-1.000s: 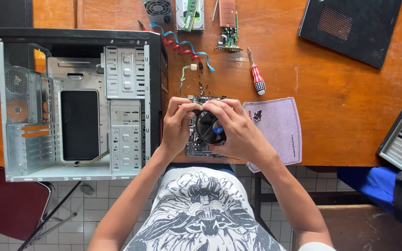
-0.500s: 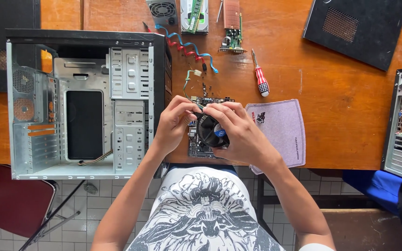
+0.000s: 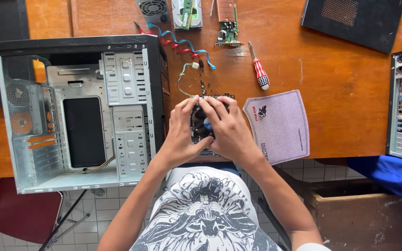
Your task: Installing a CPU cooler and RAM sticks onto a motherboard on a repair bench.
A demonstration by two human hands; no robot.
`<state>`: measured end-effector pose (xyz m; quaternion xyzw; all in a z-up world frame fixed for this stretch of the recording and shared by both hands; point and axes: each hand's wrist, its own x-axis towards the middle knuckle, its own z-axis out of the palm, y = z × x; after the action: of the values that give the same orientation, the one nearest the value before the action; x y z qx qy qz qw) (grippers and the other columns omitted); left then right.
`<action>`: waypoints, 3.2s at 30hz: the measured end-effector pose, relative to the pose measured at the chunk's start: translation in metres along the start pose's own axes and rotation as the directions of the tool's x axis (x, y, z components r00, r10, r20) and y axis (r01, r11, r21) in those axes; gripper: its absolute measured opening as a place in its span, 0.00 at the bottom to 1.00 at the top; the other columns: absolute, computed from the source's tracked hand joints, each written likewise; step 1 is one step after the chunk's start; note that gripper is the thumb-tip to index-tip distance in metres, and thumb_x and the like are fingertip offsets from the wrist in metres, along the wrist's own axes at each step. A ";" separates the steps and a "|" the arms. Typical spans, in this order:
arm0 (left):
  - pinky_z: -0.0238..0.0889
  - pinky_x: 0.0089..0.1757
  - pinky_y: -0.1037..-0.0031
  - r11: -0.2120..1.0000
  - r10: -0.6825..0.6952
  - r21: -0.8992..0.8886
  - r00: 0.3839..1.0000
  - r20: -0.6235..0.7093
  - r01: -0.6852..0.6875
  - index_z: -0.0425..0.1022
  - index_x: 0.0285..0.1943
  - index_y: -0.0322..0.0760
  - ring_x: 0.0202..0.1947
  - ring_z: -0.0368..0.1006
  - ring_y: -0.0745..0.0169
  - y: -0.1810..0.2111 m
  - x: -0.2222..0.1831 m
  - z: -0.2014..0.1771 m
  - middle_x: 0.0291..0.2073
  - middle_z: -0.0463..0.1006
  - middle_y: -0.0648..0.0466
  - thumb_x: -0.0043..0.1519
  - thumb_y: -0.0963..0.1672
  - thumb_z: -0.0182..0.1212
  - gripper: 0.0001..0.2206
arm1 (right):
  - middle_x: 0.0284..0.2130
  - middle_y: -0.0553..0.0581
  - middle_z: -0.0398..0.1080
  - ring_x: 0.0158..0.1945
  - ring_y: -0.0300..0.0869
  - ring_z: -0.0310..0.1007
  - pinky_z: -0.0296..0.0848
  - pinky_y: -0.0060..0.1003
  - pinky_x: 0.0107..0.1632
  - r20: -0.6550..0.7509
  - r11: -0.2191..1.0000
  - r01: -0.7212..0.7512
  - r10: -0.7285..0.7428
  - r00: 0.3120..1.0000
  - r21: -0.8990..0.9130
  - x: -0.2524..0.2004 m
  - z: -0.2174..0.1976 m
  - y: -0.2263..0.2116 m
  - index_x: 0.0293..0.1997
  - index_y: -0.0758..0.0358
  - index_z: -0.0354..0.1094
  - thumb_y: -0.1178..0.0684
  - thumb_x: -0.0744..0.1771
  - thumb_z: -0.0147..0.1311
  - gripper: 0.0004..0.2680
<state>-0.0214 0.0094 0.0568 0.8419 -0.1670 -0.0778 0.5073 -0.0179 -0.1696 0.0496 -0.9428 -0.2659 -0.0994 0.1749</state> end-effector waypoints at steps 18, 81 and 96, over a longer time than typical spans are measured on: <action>0.59 0.57 0.52 0.903 0.364 0.258 0.931 -0.031 -0.345 0.48 0.79 0.43 0.57 0.66 0.38 -0.037 0.013 0.021 0.56 0.69 0.41 0.33 0.44 0.83 0.60 | 0.57 0.65 0.65 0.64 0.59 0.59 0.65 0.50 0.58 -0.018 0.996 0.083 -0.084 0.996 -0.041 -0.012 -0.007 -0.008 0.68 0.58 0.63 0.53 0.51 0.68 0.35; 0.46 0.67 0.39 0.938 0.342 0.024 0.934 0.109 -0.346 0.55 0.72 0.48 0.60 0.68 0.35 -0.001 0.019 0.000 0.55 0.71 0.43 0.37 0.47 0.83 0.51 | 0.34 0.53 0.74 0.42 0.48 0.74 0.75 0.41 0.45 0.175 0.728 0.032 -0.207 0.963 0.685 0.029 -0.057 0.092 0.36 0.59 0.74 0.56 0.63 0.68 0.05; 0.46 0.67 0.42 0.942 0.332 0.052 0.943 0.019 -0.332 0.56 0.74 0.44 0.61 0.65 0.37 -0.020 0.026 0.002 0.58 0.70 0.46 0.38 0.46 0.82 0.51 | 0.39 0.49 0.75 0.41 0.41 0.77 0.75 0.36 0.43 0.007 0.741 -0.152 0.195 0.981 0.654 -0.010 -0.020 0.073 0.50 0.55 0.73 0.57 0.67 0.62 0.08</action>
<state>0.0059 0.0068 0.0387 0.8149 -0.3111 0.0090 0.4889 0.0109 -0.2407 0.0451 -0.8400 -0.1894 -0.0131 0.5083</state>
